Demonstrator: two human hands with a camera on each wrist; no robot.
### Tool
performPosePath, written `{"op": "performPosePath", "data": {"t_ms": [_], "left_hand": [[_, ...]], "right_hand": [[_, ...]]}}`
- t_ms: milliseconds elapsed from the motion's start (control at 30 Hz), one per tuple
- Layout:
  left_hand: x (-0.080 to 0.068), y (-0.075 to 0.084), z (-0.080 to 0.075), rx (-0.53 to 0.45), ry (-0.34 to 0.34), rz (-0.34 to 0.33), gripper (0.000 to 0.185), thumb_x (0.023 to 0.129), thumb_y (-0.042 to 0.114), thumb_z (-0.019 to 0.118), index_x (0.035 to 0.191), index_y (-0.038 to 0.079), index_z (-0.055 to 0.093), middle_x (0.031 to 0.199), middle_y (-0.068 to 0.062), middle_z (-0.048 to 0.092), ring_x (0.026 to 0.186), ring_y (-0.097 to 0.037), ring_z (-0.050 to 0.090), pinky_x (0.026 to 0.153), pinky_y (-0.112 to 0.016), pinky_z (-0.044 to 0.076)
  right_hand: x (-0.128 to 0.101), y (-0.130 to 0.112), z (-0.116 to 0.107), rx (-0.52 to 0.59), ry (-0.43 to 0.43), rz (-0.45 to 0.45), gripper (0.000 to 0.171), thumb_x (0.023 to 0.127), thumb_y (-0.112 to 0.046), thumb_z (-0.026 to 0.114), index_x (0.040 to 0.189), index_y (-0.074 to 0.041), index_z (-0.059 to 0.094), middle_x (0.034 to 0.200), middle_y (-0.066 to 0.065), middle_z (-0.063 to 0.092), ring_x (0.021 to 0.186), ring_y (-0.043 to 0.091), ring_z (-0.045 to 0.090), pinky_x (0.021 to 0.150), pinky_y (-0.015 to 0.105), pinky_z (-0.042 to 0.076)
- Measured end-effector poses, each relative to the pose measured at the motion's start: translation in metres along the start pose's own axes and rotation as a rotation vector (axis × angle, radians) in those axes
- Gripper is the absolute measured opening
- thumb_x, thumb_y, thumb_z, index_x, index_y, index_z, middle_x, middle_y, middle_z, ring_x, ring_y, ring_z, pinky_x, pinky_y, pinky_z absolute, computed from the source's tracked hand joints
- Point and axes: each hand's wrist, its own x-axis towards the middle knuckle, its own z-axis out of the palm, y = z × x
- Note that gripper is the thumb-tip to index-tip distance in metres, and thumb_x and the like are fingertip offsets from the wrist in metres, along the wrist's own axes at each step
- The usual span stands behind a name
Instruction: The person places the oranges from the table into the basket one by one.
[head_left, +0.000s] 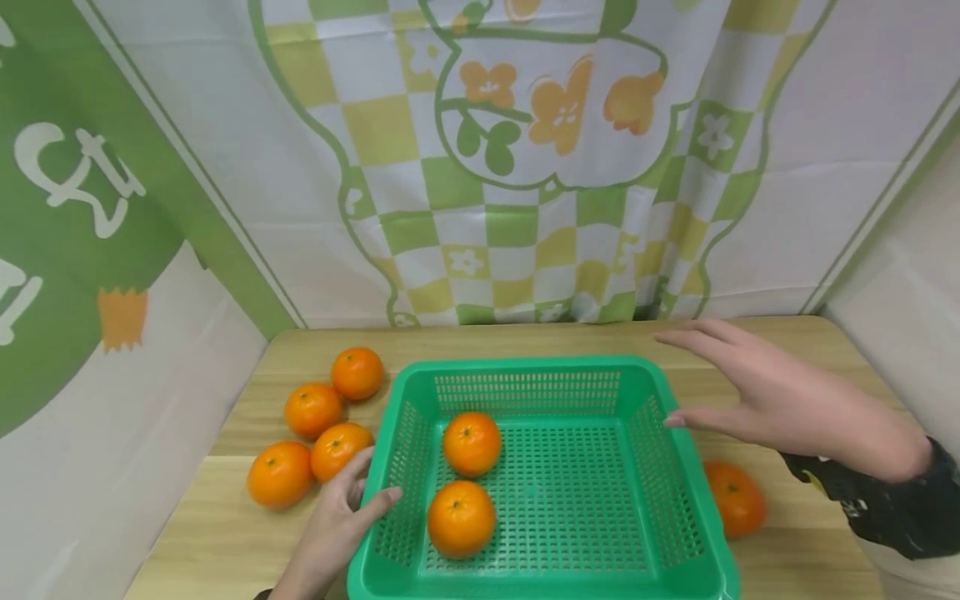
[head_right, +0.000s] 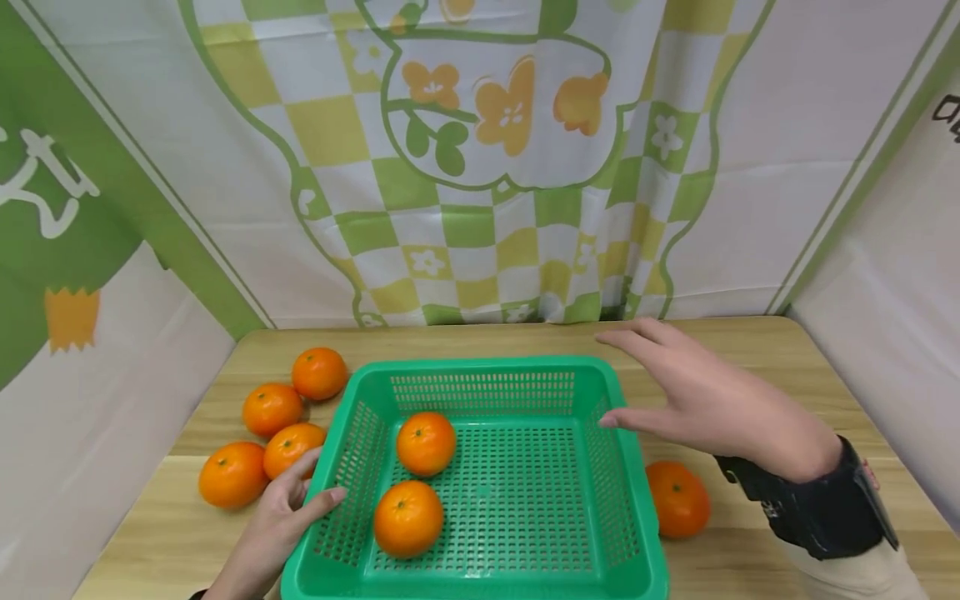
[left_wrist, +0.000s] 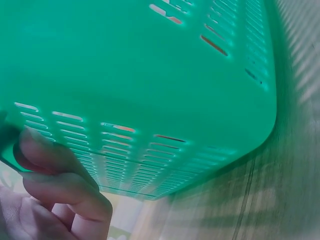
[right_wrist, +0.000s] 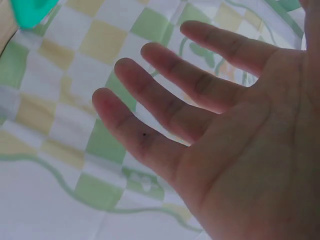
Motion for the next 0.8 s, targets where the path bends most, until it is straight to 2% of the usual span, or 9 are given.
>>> {"op": "performPosePath", "data": {"t_ms": [200,500,800], "left_hand": [[-0.002,-0.003,0.001,-0.014,-0.01,-0.005,0.068,0.104,0.011,0.061,0.16,-0.002,0.025,0.121,-0.033,0.072,0.094,-0.032,0.081,0.077,-0.051,0.067],[-0.002,-0.004,0.002,-0.024,0.017,0.012,0.066,0.104,0.01,0.061,0.159,-0.002,0.028,0.122,-0.028,0.073,0.094,-0.03,0.08,0.077,-0.051,0.068],[0.0,-0.002,0.0,-0.014,-0.003,0.025,0.066,0.104,0.01,0.061,0.159,-0.003,0.027,0.118,-0.024,0.076,0.093,-0.03,0.081,0.076,-0.051,0.067]], "right_hand": [[-0.015,0.014,0.007,-0.015,0.003,0.035,0.084,0.086,-0.046,0.086,0.153,-0.01,0.05,0.15,0.014,0.055,0.133,0.04,0.059,0.1,0.064,0.056],[-0.035,0.029,0.021,-0.035,0.005,0.044,0.085,0.085,-0.042,0.087,0.154,-0.01,0.048,0.147,0.015,0.058,0.126,0.038,0.064,0.096,0.061,0.059],[-0.049,0.04,0.035,0.005,-0.071,0.107,0.093,0.082,-0.044,0.089,0.155,-0.008,0.045,0.149,0.021,0.054,0.129,0.045,0.06,0.096,0.064,0.058]]}}
